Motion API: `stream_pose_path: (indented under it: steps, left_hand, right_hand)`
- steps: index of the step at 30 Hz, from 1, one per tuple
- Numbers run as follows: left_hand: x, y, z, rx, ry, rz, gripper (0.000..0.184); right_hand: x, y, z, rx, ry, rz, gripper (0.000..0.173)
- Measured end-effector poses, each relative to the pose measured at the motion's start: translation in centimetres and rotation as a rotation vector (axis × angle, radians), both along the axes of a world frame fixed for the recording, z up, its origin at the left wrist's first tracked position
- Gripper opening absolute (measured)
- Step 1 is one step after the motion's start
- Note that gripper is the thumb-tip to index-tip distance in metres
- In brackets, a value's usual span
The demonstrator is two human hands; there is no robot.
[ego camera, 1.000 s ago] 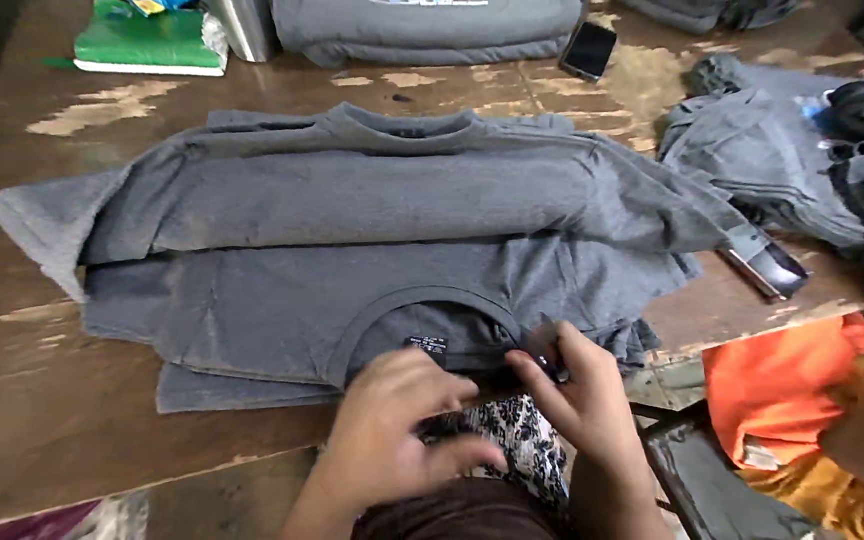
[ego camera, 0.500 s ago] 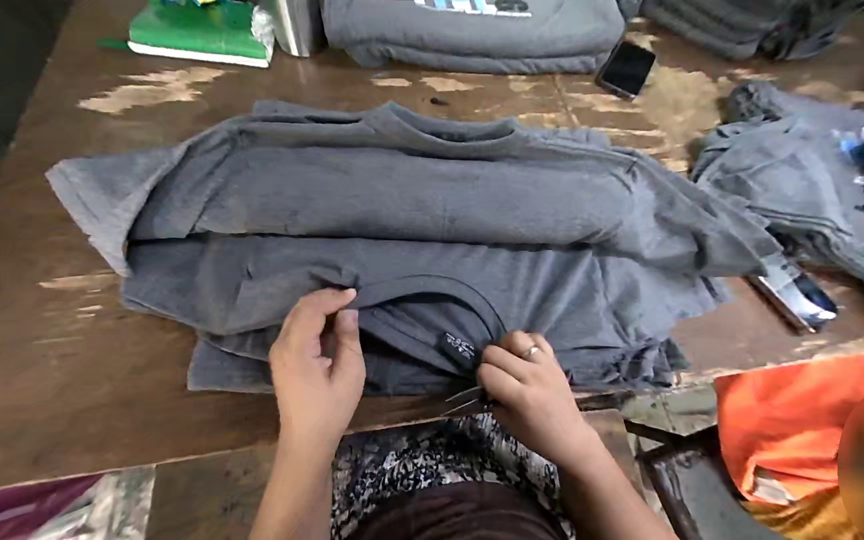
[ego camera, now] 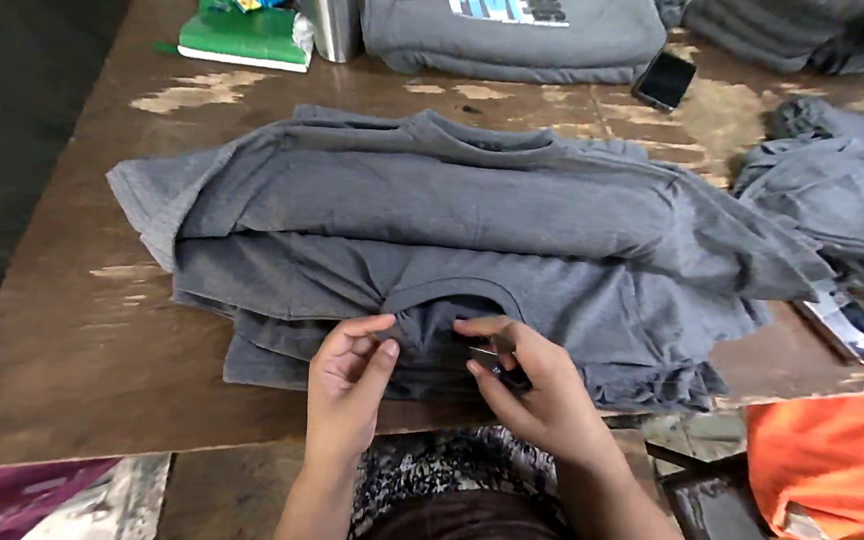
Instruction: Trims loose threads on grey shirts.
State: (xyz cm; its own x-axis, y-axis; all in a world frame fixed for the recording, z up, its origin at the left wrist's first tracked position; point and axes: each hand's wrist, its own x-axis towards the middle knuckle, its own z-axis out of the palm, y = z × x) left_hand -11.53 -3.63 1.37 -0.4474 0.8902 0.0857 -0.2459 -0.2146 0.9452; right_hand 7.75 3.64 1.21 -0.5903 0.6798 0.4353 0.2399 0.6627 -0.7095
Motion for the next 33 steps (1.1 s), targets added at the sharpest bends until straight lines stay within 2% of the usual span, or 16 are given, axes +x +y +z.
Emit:
stream_pose_path:
  steps: [2, 4, 6, 12, 18, 21, 23, 27, 30, 33]
  left_hand:
    - [0.1, -0.5, -0.2, 0.049, 0.002, -0.025, 0.028]
    - [-0.5, -1.0, -1.7, 0.163, -0.010, -0.133, 0.029]
    - [-0.6, -1.3, -2.3, 0.230, 0.014, -0.195, 0.034]
    - [1.3, -1.7, -3.3, 0.250, 0.148, -0.039, 0.045]
    - [2.1, -0.5, -4.4, 0.258, 0.293, 0.138, 0.028]
    - [2.1, -0.4, -4.1, 0.276, 0.279, 0.187, 0.012]
    - [1.7, -0.4, -4.4, 0.280, 0.259, 0.185, 0.006]
    - [2.0, -0.5, -3.4, 0.216, 0.133, 0.213, 0.008]
    - [2.0, -0.9, -2.9, 0.217, 0.033, 0.130, 0.005]
    - [1.4, -1.2, -3.4, 0.276, 0.033, 0.045, 0.004]
  right_hand:
    - [-1.3, -0.4, 0.7, 0.054, 0.079, 0.059, 0.019]
    - [-2.8, -0.4, 0.5, 0.117, 0.143, 0.111, 0.014]
    - [-4.2, -0.2, -0.1, 0.185, 0.211, 0.100, 0.013]
    - [-4.9, -0.9, -0.5, 0.308, 0.249, 0.000, 0.014]
    - [-4.2, -2.6, 0.5, 0.265, 0.232, 0.068, 0.015]
    - [-3.5, -2.4, -0.2, 0.144, 0.252, 0.127, 0.014]
    - [-2.8, -2.0, -1.3, 0.076, 0.150, 0.108, 0.014]
    - [-1.6, -2.2, -1.9, 0.121, -0.132, -0.057, 0.037]
    - [-1.6, -2.7, -1.4, 0.192, -0.278, -0.113, 0.036]
    - [-2.3, -2.8, -1.0, 0.224, -0.316, -0.151, 0.035]
